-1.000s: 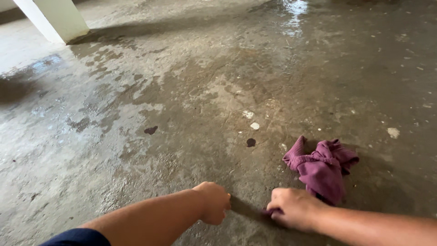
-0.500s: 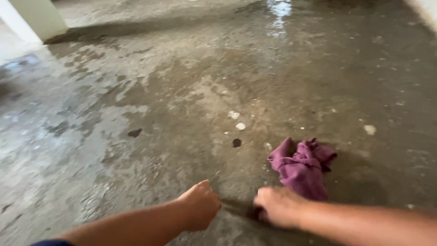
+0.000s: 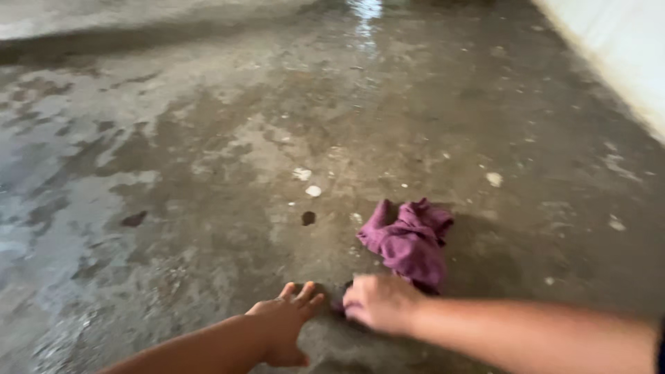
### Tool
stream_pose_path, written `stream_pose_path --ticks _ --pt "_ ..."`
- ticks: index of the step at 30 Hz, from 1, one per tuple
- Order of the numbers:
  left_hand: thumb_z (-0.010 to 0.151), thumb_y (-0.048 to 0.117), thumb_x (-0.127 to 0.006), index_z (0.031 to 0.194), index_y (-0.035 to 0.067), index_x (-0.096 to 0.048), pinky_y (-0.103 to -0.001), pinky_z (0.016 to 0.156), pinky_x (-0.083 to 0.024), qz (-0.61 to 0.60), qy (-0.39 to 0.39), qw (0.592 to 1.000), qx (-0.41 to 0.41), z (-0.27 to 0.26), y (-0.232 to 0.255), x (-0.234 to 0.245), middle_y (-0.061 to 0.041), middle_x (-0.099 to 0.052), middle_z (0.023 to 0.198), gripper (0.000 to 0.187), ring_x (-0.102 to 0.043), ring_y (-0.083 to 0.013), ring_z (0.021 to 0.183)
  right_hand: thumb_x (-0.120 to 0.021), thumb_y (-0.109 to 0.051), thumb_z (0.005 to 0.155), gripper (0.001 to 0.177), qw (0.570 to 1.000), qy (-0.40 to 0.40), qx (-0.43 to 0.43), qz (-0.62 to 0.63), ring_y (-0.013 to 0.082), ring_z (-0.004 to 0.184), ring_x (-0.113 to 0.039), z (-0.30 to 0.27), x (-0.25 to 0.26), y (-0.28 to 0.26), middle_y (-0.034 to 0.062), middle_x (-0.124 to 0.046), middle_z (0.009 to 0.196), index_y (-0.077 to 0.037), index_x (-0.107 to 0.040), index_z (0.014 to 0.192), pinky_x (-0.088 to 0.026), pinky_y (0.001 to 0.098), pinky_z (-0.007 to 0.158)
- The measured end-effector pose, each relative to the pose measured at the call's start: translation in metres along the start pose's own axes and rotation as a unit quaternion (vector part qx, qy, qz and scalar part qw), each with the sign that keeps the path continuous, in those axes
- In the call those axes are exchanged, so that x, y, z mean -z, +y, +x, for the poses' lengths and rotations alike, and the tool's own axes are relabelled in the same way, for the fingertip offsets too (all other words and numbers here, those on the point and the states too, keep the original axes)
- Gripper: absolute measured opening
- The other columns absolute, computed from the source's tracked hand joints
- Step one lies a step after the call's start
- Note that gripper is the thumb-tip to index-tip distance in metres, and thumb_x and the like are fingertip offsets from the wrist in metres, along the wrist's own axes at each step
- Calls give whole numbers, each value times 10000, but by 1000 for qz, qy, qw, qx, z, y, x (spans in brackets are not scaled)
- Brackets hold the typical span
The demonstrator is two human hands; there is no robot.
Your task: The person wipes a concrete floor using a purple cloth, moving it across wet areas and scrubbing dark spots.
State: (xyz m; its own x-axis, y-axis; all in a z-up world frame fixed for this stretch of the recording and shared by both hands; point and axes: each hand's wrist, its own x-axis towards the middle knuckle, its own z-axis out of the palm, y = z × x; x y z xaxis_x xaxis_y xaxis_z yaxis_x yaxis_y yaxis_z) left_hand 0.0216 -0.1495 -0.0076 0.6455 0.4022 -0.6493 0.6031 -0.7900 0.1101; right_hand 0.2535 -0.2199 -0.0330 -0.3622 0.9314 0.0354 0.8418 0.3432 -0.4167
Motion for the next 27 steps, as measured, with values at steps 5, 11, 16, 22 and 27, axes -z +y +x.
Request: stream_pose_path --ticks 5,11,16,22,27 --pt "813 478 -810 1664 159 27 -504 1166 -409 26 -11 999 -41 16 -22 -15 -134 137 1740 1235 -19 -429 1579 -728 -278 804 178 975 28 -214 -49 298 821 -763 20 48 34 136 -774 880 -158 -810 907 -597 428 768" --pt "762 454 -839 1656 246 23 -514 1175 -395 10 -9 998 -60 27 -45 -27 -68 143 1746 1259 14 -359 1601 -737 -270 814 177 999 12 35 -17 309 868 -725 4 -9 7 110 -746 945 -150 -805 924 -583 446 747" --pt "786 427 -843 1666 257 45 -519 1192 -373 10 -32 998 -56 30 -44 -23 -65 169 1744 1261 41 -367 1597 -677 -253 872 191 987 14 126 -98 290 863 -717 13 -3 41 100 -691 940 -154 -769 1007 -594 430 692" --pt "782 406 -828 1658 251 49 -486 1188 -389 17 -38 999 -34 8 -31 -10 -47 175 1744 1250 54 -321 1610 -689 -171 775 180 985 48 -128 -103 304 839 -722 32 27 56 100 -711 971 -132 -794 915 -587 460 703" --pt "759 392 -844 1659 267 49 -476 1192 -384 25 -38 998 -31 0 -23 0 -28 175 1750 1275 53 -310 1609 -672 -242 858 135 982 -26 -187 -14 290 895 -717 11 -8 6 95 -720 947 -158 -777 869 -577 439 779"
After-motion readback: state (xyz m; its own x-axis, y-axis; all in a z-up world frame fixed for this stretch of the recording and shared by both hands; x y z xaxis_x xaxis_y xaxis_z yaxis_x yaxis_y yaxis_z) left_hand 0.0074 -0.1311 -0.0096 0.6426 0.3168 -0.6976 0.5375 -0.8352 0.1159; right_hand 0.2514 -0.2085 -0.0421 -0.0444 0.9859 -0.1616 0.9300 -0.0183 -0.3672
